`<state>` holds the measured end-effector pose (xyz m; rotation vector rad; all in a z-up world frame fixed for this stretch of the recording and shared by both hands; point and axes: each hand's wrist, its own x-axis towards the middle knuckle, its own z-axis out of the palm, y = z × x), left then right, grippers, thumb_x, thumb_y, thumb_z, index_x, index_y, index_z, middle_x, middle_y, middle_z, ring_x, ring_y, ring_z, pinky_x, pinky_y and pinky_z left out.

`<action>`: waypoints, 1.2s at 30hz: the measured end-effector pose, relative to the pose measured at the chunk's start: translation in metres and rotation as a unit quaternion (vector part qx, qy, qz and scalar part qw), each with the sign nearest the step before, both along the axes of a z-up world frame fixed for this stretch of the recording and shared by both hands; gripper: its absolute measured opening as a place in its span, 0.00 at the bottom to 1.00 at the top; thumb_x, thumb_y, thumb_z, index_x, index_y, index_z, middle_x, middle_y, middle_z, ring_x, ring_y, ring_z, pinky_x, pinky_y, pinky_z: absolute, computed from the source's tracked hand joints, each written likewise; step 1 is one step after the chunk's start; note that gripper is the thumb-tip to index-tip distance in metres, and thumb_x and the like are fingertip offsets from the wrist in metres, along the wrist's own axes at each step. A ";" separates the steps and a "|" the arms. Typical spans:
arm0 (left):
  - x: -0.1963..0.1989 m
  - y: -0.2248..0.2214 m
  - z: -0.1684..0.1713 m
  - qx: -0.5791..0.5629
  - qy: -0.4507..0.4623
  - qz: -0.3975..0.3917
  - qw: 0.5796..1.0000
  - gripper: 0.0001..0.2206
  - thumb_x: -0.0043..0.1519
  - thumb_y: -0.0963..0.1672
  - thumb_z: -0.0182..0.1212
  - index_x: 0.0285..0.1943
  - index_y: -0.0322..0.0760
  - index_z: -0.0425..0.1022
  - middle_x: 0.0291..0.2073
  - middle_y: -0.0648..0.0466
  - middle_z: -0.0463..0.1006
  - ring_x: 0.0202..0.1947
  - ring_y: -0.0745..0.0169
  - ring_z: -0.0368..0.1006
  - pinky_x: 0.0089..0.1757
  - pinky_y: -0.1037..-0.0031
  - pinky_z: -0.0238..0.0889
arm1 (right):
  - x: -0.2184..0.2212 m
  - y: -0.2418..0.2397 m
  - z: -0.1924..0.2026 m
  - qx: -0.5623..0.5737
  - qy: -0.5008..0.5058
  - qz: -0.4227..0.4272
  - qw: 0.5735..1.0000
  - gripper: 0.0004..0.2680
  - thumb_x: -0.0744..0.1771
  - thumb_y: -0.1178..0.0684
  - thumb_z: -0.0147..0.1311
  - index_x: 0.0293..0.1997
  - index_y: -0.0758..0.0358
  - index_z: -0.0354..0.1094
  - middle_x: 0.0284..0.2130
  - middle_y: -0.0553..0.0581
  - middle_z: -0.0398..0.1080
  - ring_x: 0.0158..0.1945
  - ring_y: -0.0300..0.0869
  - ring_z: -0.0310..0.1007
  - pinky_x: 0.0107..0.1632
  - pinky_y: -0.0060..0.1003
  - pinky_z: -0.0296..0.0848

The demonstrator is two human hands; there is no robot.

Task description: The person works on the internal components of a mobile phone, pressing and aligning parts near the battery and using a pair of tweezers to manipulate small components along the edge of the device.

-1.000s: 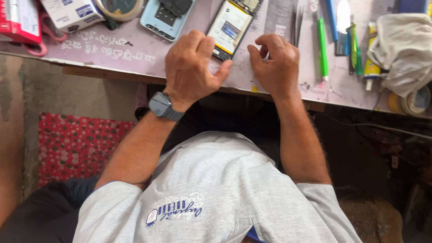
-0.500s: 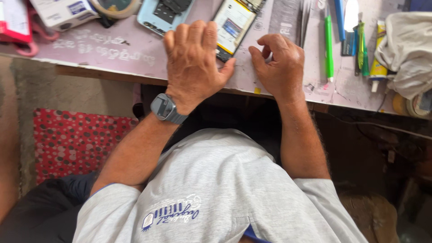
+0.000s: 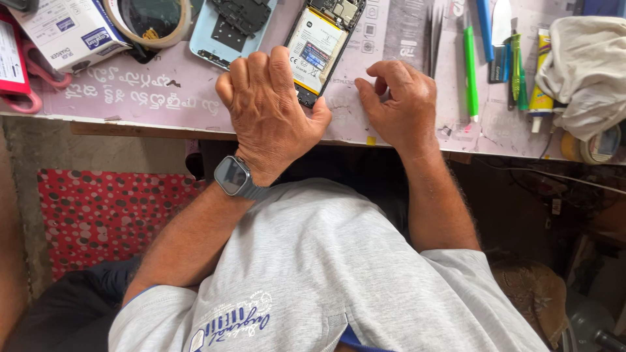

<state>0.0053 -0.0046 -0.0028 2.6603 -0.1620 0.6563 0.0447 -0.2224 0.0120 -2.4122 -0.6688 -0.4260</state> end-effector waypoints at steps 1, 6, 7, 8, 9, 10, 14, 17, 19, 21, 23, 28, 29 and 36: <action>-0.001 0.000 -0.001 0.001 0.000 0.005 1.000 0.34 0.55 0.53 0.71 0.63 0.31 0.60 0.44 0.50 0.63 0.50 0.52 0.59 0.52 0.54 0.50 | 0.000 0.001 0.000 -0.004 -0.004 -0.001 1.000 0.07 0.66 0.60 0.69 0.41 0.65 0.72 0.28 0.53 0.72 0.29 0.37 0.74 0.31 0.32 0.73; 0.000 0.000 -0.007 -0.001 0.005 0.035 0.999 0.34 0.54 0.53 0.72 0.62 0.33 0.60 0.44 0.50 0.63 0.50 0.53 0.58 0.50 0.54 0.50 | 0.000 -0.001 -0.002 0.012 0.007 0.007 1.000 0.07 0.66 0.61 0.69 0.42 0.66 0.72 0.28 0.54 0.73 0.29 0.37 0.74 0.30 0.31 0.73; 0.001 0.000 -0.007 -0.003 0.009 0.040 0.999 0.34 0.54 0.53 0.72 0.62 0.33 0.60 0.44 0.50 0.63 0.50 0.52 0.58 0.49 0.54 0.50 | 0.001 -0.002 -0.002 0.013 -0.001 0.008 1.000 0.07 0.66 0.61 0.69 0.41 0.66 0.71 0.28 0.54 0.73 0.29 0.37 0.74 0.30 0.32 0.73; 0.000 0.000 -0.007 0.001 0.005 0.046 0.999 0.34 0.54 0.52 0.72 0.63 0.34 0.60 0.45 0.50 0.63 0.50 0.52 0.58 0.50 0.54 0.50 | 0.001 -0.003 -0.003 0.017 0.004 0.011 1.000 0.07 0.66 0.61 0.68 0.42 0.65 0.71 0.28 0.53 0.73 0.30 0.37 0.75 0.31 0.31 0.74; -0.001 0.000 -0.006 0.004 0.001 0.050 0.999 0.34 0.53 0.52 0.71 0.64 0.34 0.60 0.46 0.50 0.63 0.51 0.52 0.58 0.50 0.54 0.49 | 0.002 -0.003 -0.004 0.020 0.008 0.012 1.000 0.07 0.66 0.61 0.68 0.42 0.65 0.71 0.28 0.53 0.73 0.30 0.36 0.75 0.31 0.31 0.74; -0.001 -0.001 -0.007 0.008 -0.004 0.055 0.998 0.35 0.53 0.52 0.71 0.64 0.34 0.60 0.46 0.50 0.63 0.52 0.52 0.59 0.51 0.54 0.49 | 0.002 -0.004 -0.005 0.023 0.011 0.013 1.000 0.07 0.67 0.61 0.68 0.42 0.65 0.71 0.29 0.53 0.73 0.30 0.36 0.76 0.31 0.31 0.75; 0.001 -0.003 -0.008 0.000 -0.023 0.064 0.998 0.35 0.53 0.51 0.72 0.66 0.35 0.59 0.47 0.51 0.63 0.53 0.52 0.59 0.52 0.53 0.49 | 0.004 -0.005 -0.003 0.029 0.024 0.012 0.999 0.07 0.66 0.60 0.69 0.41 0.64 0.71 0.29 0.53 0.73 0.31 0.36 0.76 0.31 0.30 0.76; 0.000 -0.003 -0.010 0.001 -0.024 0.066 0.998 0.35 0.53 0.50 0.72 0.67 0.35 0.59 0.50 0.50 0.63 0.56 0.51 0.59 0.54 0.52 0.49 | 0.003 -0.006 -0.002 0.034 0.026 0.013 0.999 0.07 0.66 0.59 0.69 0.42 0.64 0.71 0.29 0.53 0.73 0.31 0.36 0.76 0.32 0.30 0.75; -0.001 -0.003 -0.011 0.013 -0.044 0.062 0.997 0.35 0.53 0.49 0.72 0.66 0.36 0.58 0.55 0.48 0.64 0.61 0.51 0.58 0.57 0.52 0.49 | 0.004 -0.006 -0.003 0.037 0.016 0.014 0.999 0.08 0.66 0.59 0.69 0.41 0.64 0.71 0.29 0.53 0.73 0.31 0.36 0.75 0.32 0.31 0.75; 0.000 -0.002 -0.012 0.021 -0.042 0.060 0.997 0.35 0.54 0.49 0.72 0.67 0.34 0.59 0.59 0.47 0.63 0.61 0.50 0.58 0.57 0.51 0.48 | 0.005 -0.006 -0.003 0.042 0.026 0.017 0.999 0.07 0.66 0.59 0.69 0.41 0.64 0.71 0.28 0.53 0.73 0.30 0.35 0.75 0.31 0.30 0.74; 0.001 -0.002 -0.012 0.024 -0.036 0.057 0.997 0.34 0.55 0.50 0.73 0.66 0.34 0.60 0.60 0.47 0.63 0.61 0.49 0.58 0.57 0.51 0.48 | 0.005 -0.006 -0.004 0.043 0.030 0.017 0.998 0.07 0.66 0.60 0.69 0.41 0.64 0.71 0.28 0.52 0.73 0.30 0.35 0.75 0.30 0.29 0.74; 0.000 -0.003 -0.010 0.019 -0.030 0.050 0.998 0.31 0.56 0.51 0.73 0.63 0.33 0.65 0.59 0.48 0.64 0.60 0.50 0.58 0.57 0.52 0.49 | 0.005 -0.004 -0.002 0.039 0.024 0.017 0.999 0.07 0.66 0.60 0.69 0.41 0.65 0.71 0.28 0.53 0.73 0.29 0.35 0.75 0.30 0.30 0.73; 0.000 -0.003 -0.010 0.019 -0.033 0.052 0.998 0.30 0.56 0.51 0.73 0.62 0.33 0.66 0.58 0.48 0.65 0.59 0.50 0.59 0.57 0.52 0.49 | 0.005 -0.005 -0.003 0.037 0.026 0.018 0.999 0.07 0.66 0.60 0.69 0.41 0.65 0.71 0.28 0.53 0.73 0.29 0.35 0.75 0.29 0.30 0.73; 0.000 -0.002 -0.010 0.014 -0.062 0.029 0.998 0.29 0.57 0.51 0.73 0.61 0.33 0.66 0.58 0.48 0.66 0.59 0.50 0.60 0.57 0.52 0.49 | 0.006 -0.007 -0.007 0.039 0.031 0.015 0.999 0.07 0.67 0.60 0.69 0.42 0.65 0.72 0.27 0.52 0.73 0.27 0.34 0.74 0.27 0.28 0.72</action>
